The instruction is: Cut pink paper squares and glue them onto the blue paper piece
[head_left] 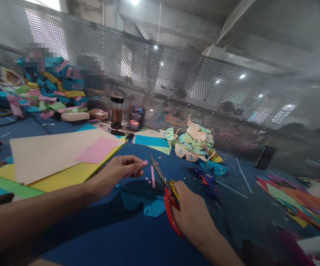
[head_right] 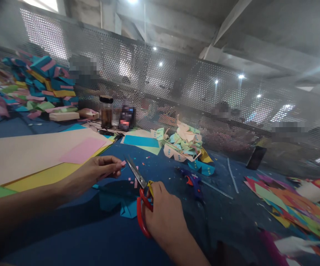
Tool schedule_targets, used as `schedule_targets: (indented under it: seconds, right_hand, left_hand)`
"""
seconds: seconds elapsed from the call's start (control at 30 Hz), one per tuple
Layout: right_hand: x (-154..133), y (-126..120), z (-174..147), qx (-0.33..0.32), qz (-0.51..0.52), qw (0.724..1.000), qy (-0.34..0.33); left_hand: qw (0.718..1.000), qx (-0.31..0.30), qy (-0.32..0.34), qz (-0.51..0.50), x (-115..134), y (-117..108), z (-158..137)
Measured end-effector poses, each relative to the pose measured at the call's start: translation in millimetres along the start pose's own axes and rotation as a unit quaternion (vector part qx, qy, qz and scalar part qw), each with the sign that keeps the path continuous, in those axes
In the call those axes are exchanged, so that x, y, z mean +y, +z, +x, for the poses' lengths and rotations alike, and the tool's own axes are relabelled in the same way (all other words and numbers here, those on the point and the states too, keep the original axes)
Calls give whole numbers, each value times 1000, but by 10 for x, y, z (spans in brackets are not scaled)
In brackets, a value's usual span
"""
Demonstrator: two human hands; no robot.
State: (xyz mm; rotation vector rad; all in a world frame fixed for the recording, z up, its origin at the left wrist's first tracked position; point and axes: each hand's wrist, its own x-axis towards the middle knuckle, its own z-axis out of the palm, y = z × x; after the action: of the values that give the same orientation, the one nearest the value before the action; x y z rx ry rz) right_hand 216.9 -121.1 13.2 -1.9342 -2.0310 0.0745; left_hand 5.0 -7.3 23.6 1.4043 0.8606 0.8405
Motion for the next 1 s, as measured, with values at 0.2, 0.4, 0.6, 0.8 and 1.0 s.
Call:
schedule_targets:
  seconds: [0.2, 0.4, 0.6, 0.8, 1.0]
  right_hand:
    - [-22, 7, 3, -22, -24, 999, 1]
    - [-18, 15, -1, -19, -22, 1000, 1]
    - [-12, 35, 4, -16, -28, 999, 2]
    - [-14, 37, -10, -21, -4, 1000, 1]
    - [-22, 33, -11, -28, 10, 1000, 8]
  left_hand:
    - [1000, 6, -2, -30, -11, -16, 4]
    - [999, 2, -2, -34, -37, -20, 2]
    - [1000, 15, 0, -27, -39, -18, 6]
    - [999, -4, -11, -34, -14, 1, -15]
    - [999, -10, -10, -30, -20, -1, -8]
